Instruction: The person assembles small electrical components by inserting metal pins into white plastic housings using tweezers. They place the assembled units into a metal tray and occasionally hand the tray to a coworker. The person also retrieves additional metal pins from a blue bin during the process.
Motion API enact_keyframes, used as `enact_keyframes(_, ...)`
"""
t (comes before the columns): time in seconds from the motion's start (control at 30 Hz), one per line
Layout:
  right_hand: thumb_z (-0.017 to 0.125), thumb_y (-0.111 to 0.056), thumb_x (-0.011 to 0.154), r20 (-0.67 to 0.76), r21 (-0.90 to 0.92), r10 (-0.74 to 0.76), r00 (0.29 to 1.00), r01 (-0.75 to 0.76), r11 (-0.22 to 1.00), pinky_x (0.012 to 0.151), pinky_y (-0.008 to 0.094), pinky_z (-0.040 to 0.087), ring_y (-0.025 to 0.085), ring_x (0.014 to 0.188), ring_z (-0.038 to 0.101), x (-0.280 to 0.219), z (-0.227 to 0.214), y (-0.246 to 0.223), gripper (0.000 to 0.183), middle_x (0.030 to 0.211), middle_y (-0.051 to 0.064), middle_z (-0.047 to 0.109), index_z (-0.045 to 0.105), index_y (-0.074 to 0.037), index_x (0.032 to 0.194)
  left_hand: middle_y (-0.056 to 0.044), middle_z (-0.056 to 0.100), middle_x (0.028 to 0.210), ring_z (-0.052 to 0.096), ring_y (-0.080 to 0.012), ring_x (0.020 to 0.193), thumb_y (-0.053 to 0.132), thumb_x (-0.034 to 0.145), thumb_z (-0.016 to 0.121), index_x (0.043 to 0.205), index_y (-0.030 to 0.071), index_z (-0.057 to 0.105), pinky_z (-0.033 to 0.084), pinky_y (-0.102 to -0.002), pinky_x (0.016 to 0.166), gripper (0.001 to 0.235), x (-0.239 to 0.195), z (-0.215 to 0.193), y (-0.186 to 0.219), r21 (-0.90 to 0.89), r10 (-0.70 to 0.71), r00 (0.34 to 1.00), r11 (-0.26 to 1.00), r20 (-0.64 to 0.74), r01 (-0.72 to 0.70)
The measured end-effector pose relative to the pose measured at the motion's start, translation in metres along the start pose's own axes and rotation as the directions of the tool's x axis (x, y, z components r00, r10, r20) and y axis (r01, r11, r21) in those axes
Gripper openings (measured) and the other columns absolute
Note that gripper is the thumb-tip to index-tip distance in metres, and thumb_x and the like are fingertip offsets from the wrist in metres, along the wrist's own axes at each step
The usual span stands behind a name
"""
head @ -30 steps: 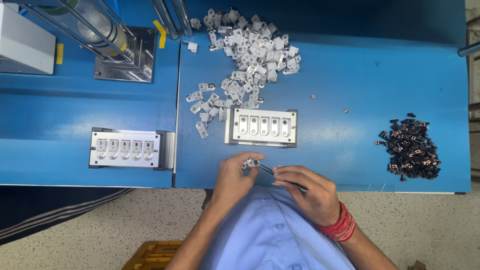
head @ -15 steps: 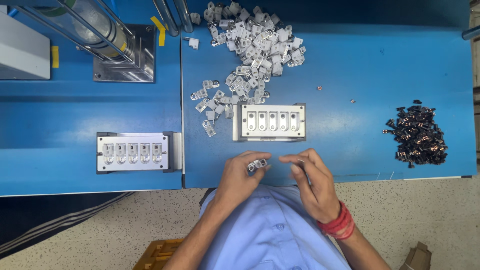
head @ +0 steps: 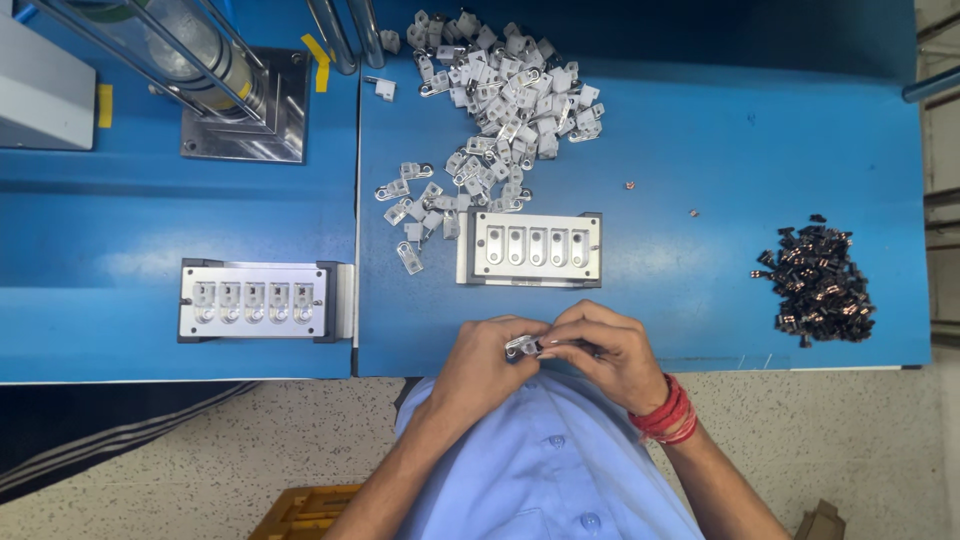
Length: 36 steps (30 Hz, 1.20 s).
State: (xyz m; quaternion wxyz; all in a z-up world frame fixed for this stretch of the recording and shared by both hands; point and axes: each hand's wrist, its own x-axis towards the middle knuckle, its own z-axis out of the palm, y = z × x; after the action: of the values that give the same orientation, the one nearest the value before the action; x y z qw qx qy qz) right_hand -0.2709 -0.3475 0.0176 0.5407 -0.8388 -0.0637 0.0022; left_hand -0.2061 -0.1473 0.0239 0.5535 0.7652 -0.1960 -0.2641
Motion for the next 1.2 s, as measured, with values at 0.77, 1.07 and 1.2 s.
enact_keyframes(0.77, 0.08, 0.0, 0.081, -0.216, -0.038, 0.073, 0.974, -0.083, 0.996, 0.051, 0.016, 0.041, -0.001, 0.059, 0.05, -0.022, 0.014, -0.008, 0.014, 0.099, 0.005, 0.075, 0.073, -0.002, 0.094, -0.011, 0.08, 0.094, 0.07, -0.006, 0.078, 0.002, 0.087, 0.074, 0.121, -0.002, 0.071, 0.054, -0.023, 0.06, 0.035, -0.005, 0.025, -0.017, -0.462, -0.211, 0.973, 0.857, 0.094, 0.23)
enact_keyframes(1.07, 0.075, 0.008, 0.087, -0.272, 0.328, 0.193, 0.943, -0.098, 0.94, 0.071, 0.02, 0.057, 0.005, 0.085, 0.071, -0.029, 0.025, -0.006, 0.018, 0.104, 0.011, 0.076, 0.071, 0.002, 0.104, -0.011, 0.08, 0.101, 0.073, -0.0094, 0.09, -0.001, 0.087, 0.071, 0.121, -0.001, 0.071, 0.059, -0.023, 0.072, 0.034, -0.007, 0.014, -0.016, -0.379, -0.135, 0.99, 0.914, 0.045, 0.142)
enact_keyframes(1.2, 0.074, 0.009, 0.087, -0.279, 0.379, 0.257, 0.925, -0.14, 0.915, 0.068, 0.019, 0.056, 0.006, 0.081, 0.07, -0.03, 0.026, 0.003, 0.017, 0.098, 0.011, 0.078, 0.072, 0.004, 0.103, -0.011, 0.08, 0.1, 0.075, -0.0101, 0.088, 0.0, 0.085, 0.071, 0.12, 0.0, 0.072, 0.059, -0.023, 0.069, 0.034, -0.006, 0.015, -0.003, -0.342, -0.142, 0.99, 0.929, 0.019, 0.14)
